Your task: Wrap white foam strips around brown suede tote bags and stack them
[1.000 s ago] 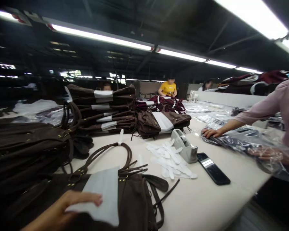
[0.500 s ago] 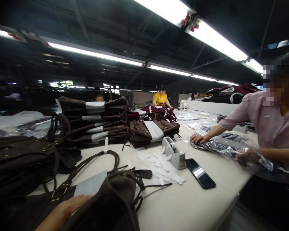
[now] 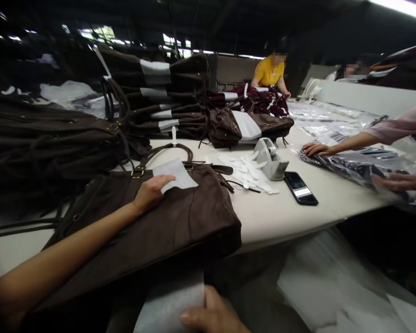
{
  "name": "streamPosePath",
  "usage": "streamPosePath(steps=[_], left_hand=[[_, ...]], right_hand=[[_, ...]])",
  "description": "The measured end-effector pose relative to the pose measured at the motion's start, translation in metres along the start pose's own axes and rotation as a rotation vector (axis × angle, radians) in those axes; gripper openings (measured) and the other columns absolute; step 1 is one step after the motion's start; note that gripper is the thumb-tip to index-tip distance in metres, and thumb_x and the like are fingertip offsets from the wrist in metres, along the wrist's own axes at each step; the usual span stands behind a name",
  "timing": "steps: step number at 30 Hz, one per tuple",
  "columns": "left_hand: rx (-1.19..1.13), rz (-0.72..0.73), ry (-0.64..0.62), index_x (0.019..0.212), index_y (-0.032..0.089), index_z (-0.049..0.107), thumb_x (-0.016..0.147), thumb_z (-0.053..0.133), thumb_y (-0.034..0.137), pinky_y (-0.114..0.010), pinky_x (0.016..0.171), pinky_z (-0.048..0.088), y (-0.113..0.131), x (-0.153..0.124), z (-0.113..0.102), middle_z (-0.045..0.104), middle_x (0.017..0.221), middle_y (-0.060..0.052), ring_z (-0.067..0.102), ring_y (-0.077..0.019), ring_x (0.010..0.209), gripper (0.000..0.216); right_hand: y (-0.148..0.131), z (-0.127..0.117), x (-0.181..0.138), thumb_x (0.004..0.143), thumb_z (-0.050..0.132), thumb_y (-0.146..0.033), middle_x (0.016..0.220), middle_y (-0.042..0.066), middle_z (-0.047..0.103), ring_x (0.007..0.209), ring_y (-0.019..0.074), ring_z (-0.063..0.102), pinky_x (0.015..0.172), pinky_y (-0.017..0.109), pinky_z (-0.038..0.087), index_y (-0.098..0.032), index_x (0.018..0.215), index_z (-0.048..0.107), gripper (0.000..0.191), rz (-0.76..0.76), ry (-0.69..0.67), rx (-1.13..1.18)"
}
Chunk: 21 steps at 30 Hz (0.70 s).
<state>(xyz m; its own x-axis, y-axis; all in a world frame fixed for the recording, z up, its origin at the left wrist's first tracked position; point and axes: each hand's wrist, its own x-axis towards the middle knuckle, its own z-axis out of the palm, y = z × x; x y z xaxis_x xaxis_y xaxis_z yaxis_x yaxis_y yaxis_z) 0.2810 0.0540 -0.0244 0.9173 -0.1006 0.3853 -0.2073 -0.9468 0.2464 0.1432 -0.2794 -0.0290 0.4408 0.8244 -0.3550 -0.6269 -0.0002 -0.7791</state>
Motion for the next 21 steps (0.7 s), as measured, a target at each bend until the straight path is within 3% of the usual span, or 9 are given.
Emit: streamPosePath(steps=[2, 4, 7, 11, 16, 21], left_hand=[[0.068, 0.042, -0.003, 0.121, 0.009, 0.060, 0.084, 0.039, 0.009, -0.044, 0.110, 0.039, 0.005, 0.002, -0.002, 0.063, 0.125, -0.015, 0.058, -0.0252, 0.117, 0.043], [0.129, 0.106, -0.035, 0.117, 0.009, 0.062, 0.088, 0.039, 0.011, -0.044, 0.105, 0.043, 0.011, 0.006, -0.009, 0.064, 0.122, -0.017, 0.059, -0.0267, 0.113, 0.036], [0.216, 0.211, -0.140, 0.103, 0.009, 0.066, 0.090, 0.038, 0.010, -0.042, 0.096, 0.046, 0.023, 0.012, -0.025, 0.067, 0.108, -0.019, 0.063, -0.0265, 0.103, 0.030], [0.333, 0.235, -0.276, 0.087, 0.004, 0.066, 0.086, 0.041, 0.003, -0.040, 0.078, 0.048, 0.040, 0.019, -0.038, 0.067, 0.084, -0.020, 0.065, -0.0256, 0.081, 0.025], [0.431, 0.093, -0.287, 0.086, 0.004, 0.066, 0.086, 0.044, 0.004, -0.036, 0.069, 0.046, 0.064, 0.021, -0.019, 0.066, 0.074, -0.017, 0.064, -0.0245, 0.073, 0.022], [0.492, -0.055, -0.156, 0.098, -0.001, 0.062, 0.091, 0.037, 0.004, -0.039, 0.074, 0.048, 0.083, 0.008, 0.005, 0.065, 0.095, -0.024, 0.063, -0.0295, 0.092, 0.027]], right_hand=[[-0.006, 0.003, -0.006, 0.064, 0.078, -0.060, 0.104, 0.010, 0.069, 0.111, 0.0308, 0.060, 0.101, 0.044, 0.041, -0.015, 0.116, 0.065, 0.069, -0.044, -0.074, 0.107], [-0.017, 0.009, -0.011, 0.069, 0.073, -0.065, 0.106, 0.012, 0.069, 0.112, 0.0306, 0.061, 0.099, 0.046, 0.042, -0.015, 0.121, 0.062, 0.073, -0.046, -0.081, 0.238], [-0.037, 0.025, -0.017, 0.081, 0.062, -0.064, 0.109, 0.016, 0.068, 0.112, 0.0306, 0.061, 0.097, 0.049, 0.044, -0.013, 0.124, 0.059, 0.066, 0.031, -0.035, 0.369], [-0.053, 0.051, -0.012, 0.083, 0.063, -0.059, 0.110, 0.017, 0.068, 0.111, 0.0319, 0.062, 0.095, 0.052, 0.045, -0.012, 0.125, 0.058, 0.063, 0.123, 0.005, 0.450], [-0.054, 0.084, 0.022, 0.086, 0.057, -0.061, 0.105, 0.014, 0.071, 0.109, 0.0295, 0.064, 0.094, 0.048, 0.048, -0.016, 0.125, 0.059, 0.059, 0.315, -0.018, 0.549], [-0.049, 0.094, 0.053, 0.086, 0.055, -0.063, 0.106, 0.014, 0.072, 0.108, 0.0299, 0.064, 0.093, 0.049, 0.048, -0.013, 0.129, 0.055, 0.066, 0.303, 0.044, 0.600]])
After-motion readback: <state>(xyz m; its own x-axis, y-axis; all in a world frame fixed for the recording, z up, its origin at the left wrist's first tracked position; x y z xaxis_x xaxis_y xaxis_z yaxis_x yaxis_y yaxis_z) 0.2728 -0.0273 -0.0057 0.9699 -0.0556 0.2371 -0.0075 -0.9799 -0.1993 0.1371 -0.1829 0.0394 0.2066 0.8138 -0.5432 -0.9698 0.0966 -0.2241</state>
